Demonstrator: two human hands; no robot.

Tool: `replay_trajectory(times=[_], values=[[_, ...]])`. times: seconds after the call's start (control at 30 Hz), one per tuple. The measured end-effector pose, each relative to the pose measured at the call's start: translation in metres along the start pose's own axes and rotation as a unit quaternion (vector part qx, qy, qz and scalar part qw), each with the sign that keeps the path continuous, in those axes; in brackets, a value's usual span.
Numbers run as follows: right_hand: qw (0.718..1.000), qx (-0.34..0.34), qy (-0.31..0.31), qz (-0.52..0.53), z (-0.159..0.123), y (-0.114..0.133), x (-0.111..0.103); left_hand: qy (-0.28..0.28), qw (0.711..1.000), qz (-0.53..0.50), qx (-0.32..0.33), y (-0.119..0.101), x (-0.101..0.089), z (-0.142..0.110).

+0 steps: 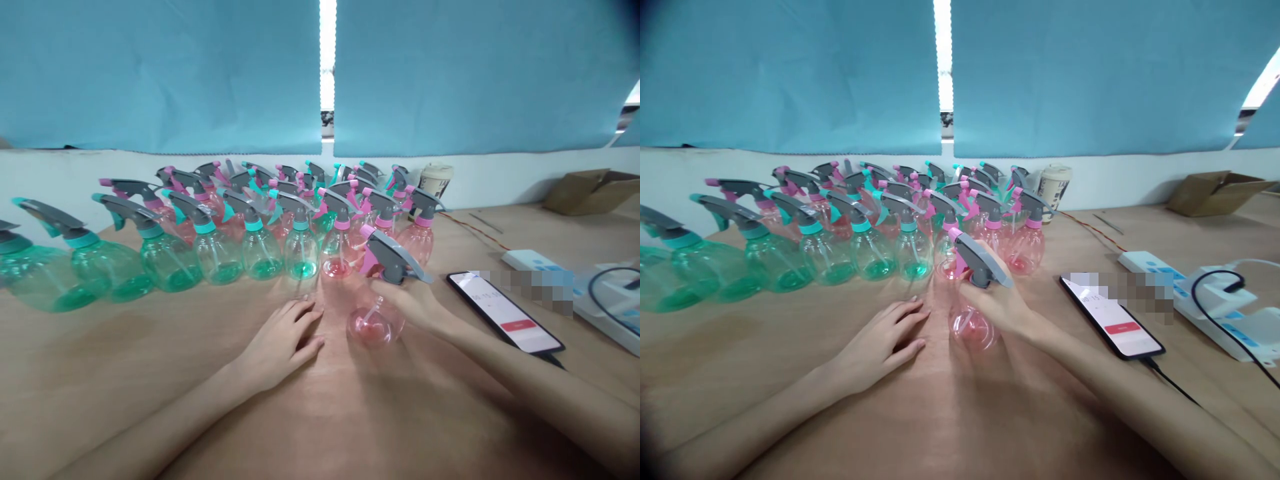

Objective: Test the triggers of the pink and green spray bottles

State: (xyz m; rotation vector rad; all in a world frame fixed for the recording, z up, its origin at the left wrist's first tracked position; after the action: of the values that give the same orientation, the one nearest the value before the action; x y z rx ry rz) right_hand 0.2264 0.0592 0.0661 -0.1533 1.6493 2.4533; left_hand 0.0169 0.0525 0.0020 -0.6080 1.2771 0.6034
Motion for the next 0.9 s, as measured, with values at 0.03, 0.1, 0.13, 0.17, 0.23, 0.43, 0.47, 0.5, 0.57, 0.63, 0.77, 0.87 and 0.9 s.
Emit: replay_trajectory(times=[0.03,0.1,0.13,0.17,0.23,0.43,0.47,0.5,0.57,0.63,0.77,0.87,0.9], values=[[1.0,0.003,-0.004,-0.009,-0.0003,-0.0007,-0.0005,0.0,1.0,0.0,0.0,0.0,0.0,0.0],[1.0,0.008,-0.01,-0.023,-0.0007,-0.0023,-0.0016,-0.001,1.0,-0.001,0.0,0.0002,0.0001,0.0001],[1.0,0.008,-0.012,-0.026,-0.0007,-0.0028,-0.0021,-0.003,1.0,-0.003,0.001,0.0003,0.0002,0.0],[1.0,0.004,-0.013,-0.028,-0.0007,-0.003,-0.0025,-0.005,1.0,-0.004,0.002,0.0004,0.0003,0.0],[0.999,-0.007,-0.008,-0.032,-0.0005,-0.0028,-0.0028,-0.007,1.0,-0.007,0.003,0.0006,0.0004,-0.0001],[0.999,-0.019,0.006,-0.05,-0.0003,-0.0031,-0.0024,-0.007,1.0,-0.004,0.0,0.0003,-0.0001,0.0001],[0.999,-0.018,0.007,-0.051,-0.0004,-0.0035,-0.0023,-0.008,1.0,-0.003,0.0,0.0002,-0.0002,0.0],[0.998,-0.016,0.006,-0.053,-0.0004,-0.0039,-0.0023,-0.009,1.0,-0.002,0.001,0.0002,-0.0002,-0.0001],[0.998,-0.01,0.004,-0.057,-0.0004,-0.0049,-0.0022,-0.011,1.0,-0.001,0.001,0.0002,-0.0003,-0.0003],[0.998,-0.005,0.002,-0.057,-0.0001,-0.0059,-0.0019,-0.01,1.0,0.002,0.001,0.0002,-0.0001,-0.0007],[0.999,-0.003,0.003,-0.054,0.0003,-0.0079,-0.0019,-0.003,1.0,0.007,0.001,0.0,0.0,-0.0013],[0.998,0.003,-0.008,-0.068,-0.0003,-0.0095,-0.0034,-0.001,1.0,0.009,0.0,-0.0003,0.0001,-0.0009],[0.997,0.004,-0.009,-0.073,-0.0006,-0.0098,-0.0036,0.0,1.0,0.009,0.0,-0.0003,0.0002,-0.0005]])
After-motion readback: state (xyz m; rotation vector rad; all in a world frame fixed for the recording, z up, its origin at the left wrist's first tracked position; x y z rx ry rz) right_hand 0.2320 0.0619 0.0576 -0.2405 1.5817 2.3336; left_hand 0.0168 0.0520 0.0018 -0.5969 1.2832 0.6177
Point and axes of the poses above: each hand's wrist, its own z-axis towards the middle knuckle, its own x-axis out of the palm, y = z × x, the point moved 3 cm from there along z, towards the middle knuckle, and after that the axes turned 9 degrees about z, right-handed, at the moved point
